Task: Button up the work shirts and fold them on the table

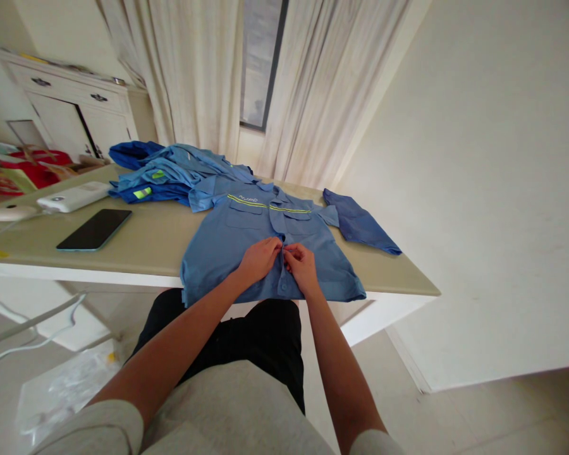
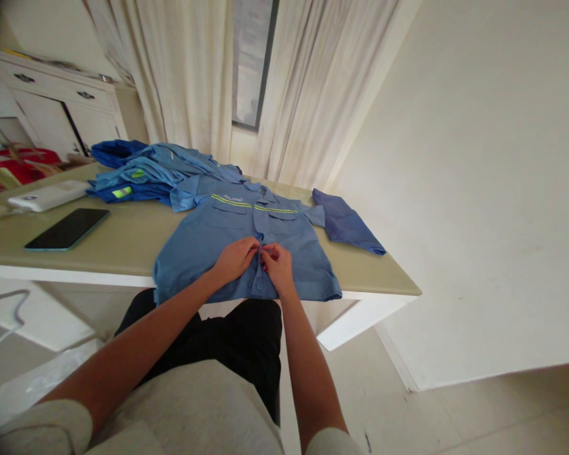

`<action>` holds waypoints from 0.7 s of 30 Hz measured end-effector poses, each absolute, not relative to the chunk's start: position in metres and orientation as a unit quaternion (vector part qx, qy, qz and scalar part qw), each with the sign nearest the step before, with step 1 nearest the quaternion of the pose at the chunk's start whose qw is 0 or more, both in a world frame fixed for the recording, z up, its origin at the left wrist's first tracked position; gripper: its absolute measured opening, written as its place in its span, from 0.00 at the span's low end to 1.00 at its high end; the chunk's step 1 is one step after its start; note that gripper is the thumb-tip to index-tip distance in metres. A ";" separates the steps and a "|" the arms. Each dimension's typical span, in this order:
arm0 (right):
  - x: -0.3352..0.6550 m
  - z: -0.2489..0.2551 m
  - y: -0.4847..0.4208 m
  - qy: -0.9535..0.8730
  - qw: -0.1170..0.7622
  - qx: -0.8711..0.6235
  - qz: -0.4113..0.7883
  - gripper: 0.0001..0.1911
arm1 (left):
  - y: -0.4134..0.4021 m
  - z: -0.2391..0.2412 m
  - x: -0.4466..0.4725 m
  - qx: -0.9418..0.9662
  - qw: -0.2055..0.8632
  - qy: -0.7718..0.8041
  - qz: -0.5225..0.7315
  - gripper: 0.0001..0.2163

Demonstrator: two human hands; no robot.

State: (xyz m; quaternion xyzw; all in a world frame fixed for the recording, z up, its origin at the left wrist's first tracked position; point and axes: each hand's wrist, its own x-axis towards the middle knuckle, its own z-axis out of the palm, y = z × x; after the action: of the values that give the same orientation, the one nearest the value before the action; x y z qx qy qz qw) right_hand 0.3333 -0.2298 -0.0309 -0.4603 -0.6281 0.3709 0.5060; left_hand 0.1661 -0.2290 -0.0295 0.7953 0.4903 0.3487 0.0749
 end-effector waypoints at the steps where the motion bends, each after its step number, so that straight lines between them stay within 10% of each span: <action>1: 0.333 -0.031 -0.229 -0.627 0.503 -0.465 0.372 0.13 | -0.227 -0.030 0.165 0.793 0.094 0.483 0.359 0.08; 21: 0.326 -0.036 -0.233 -0.716 0.483 -0.485 0.138 0.05 | -0.207 -0.040 0.161 0.672 0.329 0.470 0.468 0.13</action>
State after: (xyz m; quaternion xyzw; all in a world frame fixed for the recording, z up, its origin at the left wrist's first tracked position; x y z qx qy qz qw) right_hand 0.3264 -0.2332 -0.0357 -0.4845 -0.7164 0.1383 0.4826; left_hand 0.1613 -0.2074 -0.0404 0.6720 0.4704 0.4675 0.3295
